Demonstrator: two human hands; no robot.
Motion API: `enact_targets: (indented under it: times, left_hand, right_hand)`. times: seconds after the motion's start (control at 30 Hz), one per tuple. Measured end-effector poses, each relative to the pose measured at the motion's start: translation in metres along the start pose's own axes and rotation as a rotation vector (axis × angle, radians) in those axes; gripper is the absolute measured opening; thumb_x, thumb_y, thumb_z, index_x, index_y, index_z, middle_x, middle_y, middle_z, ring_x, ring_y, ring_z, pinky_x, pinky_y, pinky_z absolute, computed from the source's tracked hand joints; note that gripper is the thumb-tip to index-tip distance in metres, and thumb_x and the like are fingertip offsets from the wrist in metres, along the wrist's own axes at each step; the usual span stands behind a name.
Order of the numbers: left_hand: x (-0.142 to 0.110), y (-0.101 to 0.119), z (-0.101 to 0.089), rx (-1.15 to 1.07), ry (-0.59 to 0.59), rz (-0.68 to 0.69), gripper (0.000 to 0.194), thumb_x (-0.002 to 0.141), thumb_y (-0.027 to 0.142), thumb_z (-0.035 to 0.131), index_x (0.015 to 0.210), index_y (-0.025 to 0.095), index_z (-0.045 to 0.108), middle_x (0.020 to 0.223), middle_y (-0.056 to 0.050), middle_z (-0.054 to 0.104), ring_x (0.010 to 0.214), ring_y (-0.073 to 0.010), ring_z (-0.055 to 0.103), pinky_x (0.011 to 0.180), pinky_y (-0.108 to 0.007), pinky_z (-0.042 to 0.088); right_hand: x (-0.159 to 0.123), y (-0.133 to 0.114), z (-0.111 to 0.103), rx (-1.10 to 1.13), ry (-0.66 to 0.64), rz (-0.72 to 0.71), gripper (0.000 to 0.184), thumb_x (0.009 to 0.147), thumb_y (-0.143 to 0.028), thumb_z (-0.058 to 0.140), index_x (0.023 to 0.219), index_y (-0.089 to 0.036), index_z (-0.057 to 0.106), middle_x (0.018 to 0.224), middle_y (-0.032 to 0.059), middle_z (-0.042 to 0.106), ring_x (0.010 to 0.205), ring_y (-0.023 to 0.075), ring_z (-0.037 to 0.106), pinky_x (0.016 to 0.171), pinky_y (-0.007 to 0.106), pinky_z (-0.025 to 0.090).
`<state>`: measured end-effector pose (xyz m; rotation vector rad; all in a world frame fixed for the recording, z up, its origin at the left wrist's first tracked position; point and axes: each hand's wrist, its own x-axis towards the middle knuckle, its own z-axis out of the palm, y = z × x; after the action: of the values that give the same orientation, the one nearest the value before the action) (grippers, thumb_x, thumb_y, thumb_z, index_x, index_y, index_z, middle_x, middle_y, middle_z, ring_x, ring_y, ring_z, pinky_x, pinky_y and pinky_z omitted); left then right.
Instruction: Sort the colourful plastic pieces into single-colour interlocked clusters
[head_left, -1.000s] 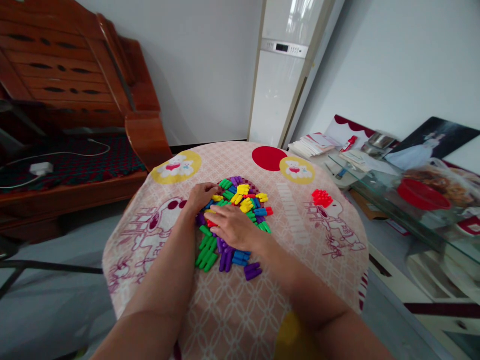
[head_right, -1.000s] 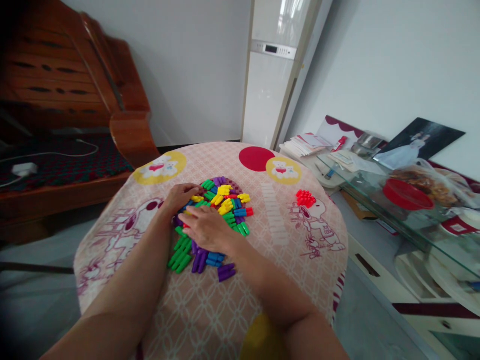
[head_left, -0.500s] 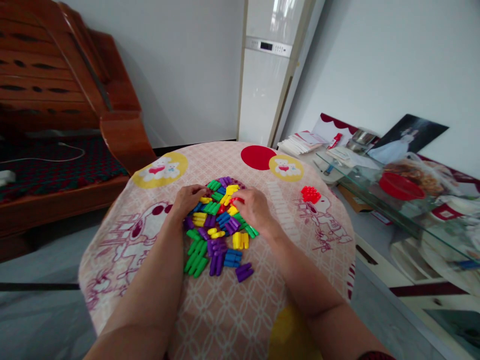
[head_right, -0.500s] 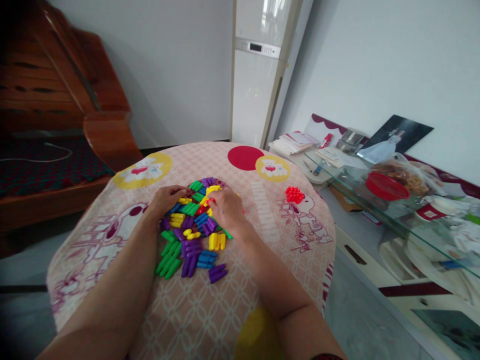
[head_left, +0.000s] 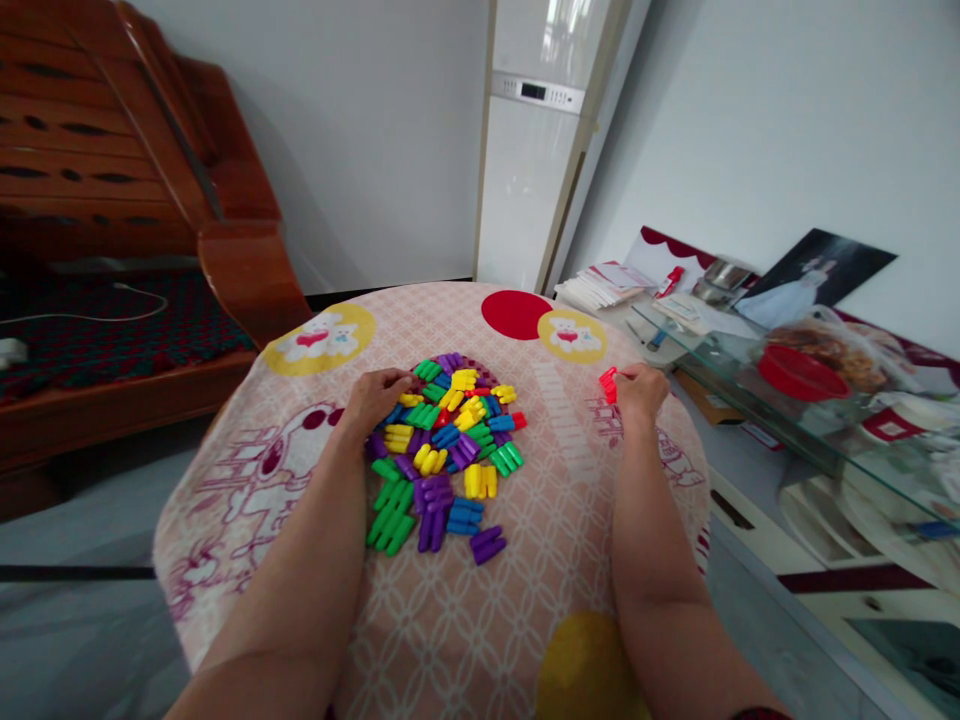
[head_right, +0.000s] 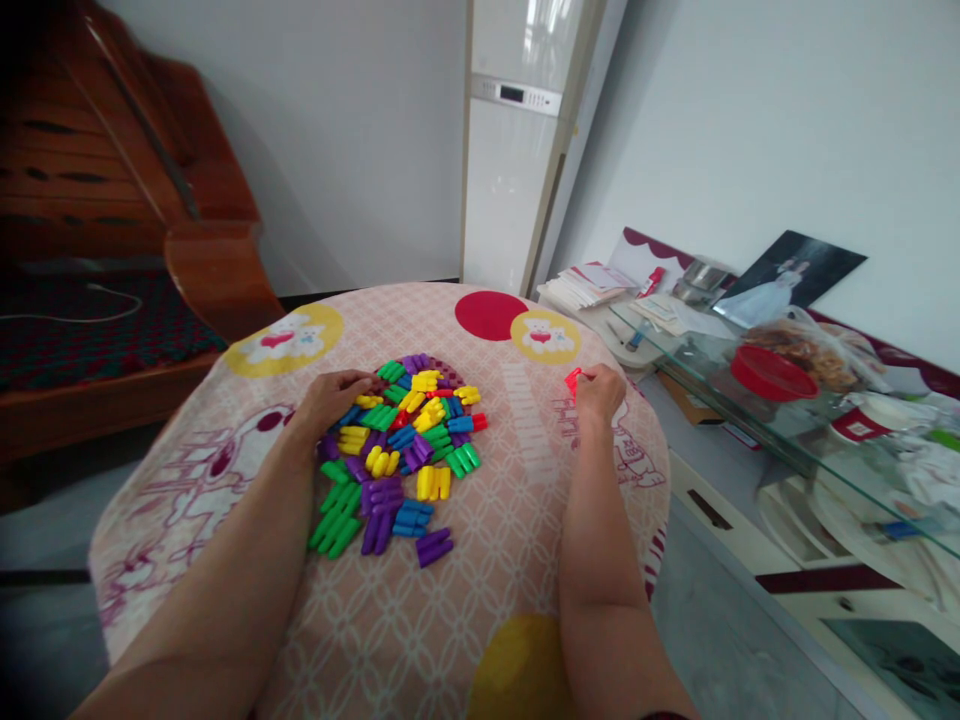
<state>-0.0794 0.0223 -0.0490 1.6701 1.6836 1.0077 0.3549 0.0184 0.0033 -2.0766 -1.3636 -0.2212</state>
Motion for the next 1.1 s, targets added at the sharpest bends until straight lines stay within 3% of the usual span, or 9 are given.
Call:
enact_targets:
  times: [0.3, 0.43, 0.57, 0.67, 0.8, 0.87, 0.97, 1.1]
  left_hand:
    - [-0.001, 0.003, 0.000, 0.014, -0.011, -0.015, 0.038, 0.078, 0.042, 0.054, 0.096, 0.020, 0.078, 0.090, -0.004, 0.079, 0.093, -0.0241, 0.070, 0.082, -0.028, 0.053]
    - [-0.002, 0.004, -0.001, 0.045, 0.007, -0.007, 0.036, 0.078, 0.042, 0.054, 0.093, 0.019, 0.078, 0.087, -0.004, 0.079, 0.090, -0.0235, 0.071, 0.080, -0.027, 0.053]
    - [-0.004, 0.007, -0.001, 0.006, 0.007, -0.009, 0.034, 0.078, 0.040, 0.055, 0.092, 0.018, 0.078, 0.087, -0.005, 0.079, 0.088, -0.0233, 0.071, 0.079, -0.027, 0.053]
    - [-0.005, 0.008, 0.000, -0.076, 0.002, -0.021, 0.033, 0.076, 0.036, 0.056, 0.094, 0.017, 0.077, 0.088, -0.005, 0.079, 0.086, -0.0219, 0.071, 0.079, -0.028, 0.055]
    - [-0.005, 0.007, 0.001, -0.146, 0.003, -0.009, 0.034, 0.073, 0.029, 0.054, 0.095, 0.016, 0.076, 0.088, -0.005, 0.078, 0.081, -0.0204, 0.072, 0.080, -0.029, 0.057]
    - [-0.004, 0.005, 0.002, -0.142, 0.004, -0.009, 0.034, 0.074, 0.029, 0.053, 0.095, 0.016, 0.077, 0.088, -0.006, 0.078, 0.082, -0.0204, 0.072, 0.080, -0.029, 0.057]
    - [-0.002, 0.002, 0.002, -0.098, 0.009, -0.006, 0.033, 0.076, 0.029, 0.052, 0.094, 0.017, 0.077, 0.088, -0.005, 0.078, 0.086, -0.0208, 0.072, 0.082, -0.029, 0.057]
    - [0.000, -0.002, 0.002, -0.062, 0.003, 0.003, 0.032, 0.077, 0.030, 0.053, 0.094, 0.017, 0.077, 0.087, -0.005, 0.078, 0.085, -0.0204, 0.072, 0.081, -0.027, 0.056]
  right_hand:
    - [-0.014, -0.005, 0.020, -0.159, -0.062, -0.118, 0.022, 0.081, -0.018, 0.054, 0.088, -0.012, 0.075, 0.090, 0.0155, 0.071, 0.081, 0.0219, 0.061, 0.075, 0.031, 0.043]
    - [-0.016, -0.008, 0.013, -0.211, -0.087, -0.094, 0.023, 0.085, -0.021, 0.055, 0.092, -0.012, 0.075, 0.093, 0.0170, 0.070, 0.082, 0.0230, 0.061, 0.073, 0.031, 0.041]
    - [-0.016, -0.028, 0.001, -0.079, -0.013, -0.115, 0.023, 0.086, -0.024, 0.056, 0.094, -0.014, 0.074, 0.096, 0.0147, 0.071, 0.084, 0.0231, 0.061, 0.074, 0.031, 0.042]
    - [-0.026, -0.060, -0.004, 0.143, -0.069, -0.282, 0.022, 0.087, -0.023, 0.054, 0.086, -0.015, 0.074, 0.090, 0.0096, 0.072, 0.083, 0.0206, 0.062, 0.078, 0.029, 0.043]
    - [-0.070, -0.116, 0.003, 0.423, -0.381, -0.648, 0.023, 0.090, -0.022, 0.053, 0.083, -0.017, 0.074, 0.083, 0.0043, 0.071, 0.079, 0.0163, 0.062, 0.076, 0.026, 0.044]
    - [-0.100, -0.140, 0.011, 0.495, -0.509, -0.850, 0.024, 0.094, -0.021, 0.050, 0.090, -0.018, 0.074, 0.093, 0.0055, 0.072, 0.089, 0.0165, 0.063, 0.084, 0.027, 0.045]
    - [-0.139, -0.163, 0.024, 0.434, -0.637, -1.075, 0.023, 0.096, -0.022, 0.052, 0.105, -0.014, 0.071, 0.110, 0.0114, 0.071, 0.105, 0.0205, 0.061, 0.096, 0.033, 0.043]
    - [-0.158, -0.171, 0.035, 0.277, -0.639, -1.106, 0.043, 0.096, -0.024, 0.053, 0.137, -0.011, 0.053, 0.133, 0.0177, 0.060, 0.121, 0.0259, 0.054, 0.104, 0.042, 0.039]
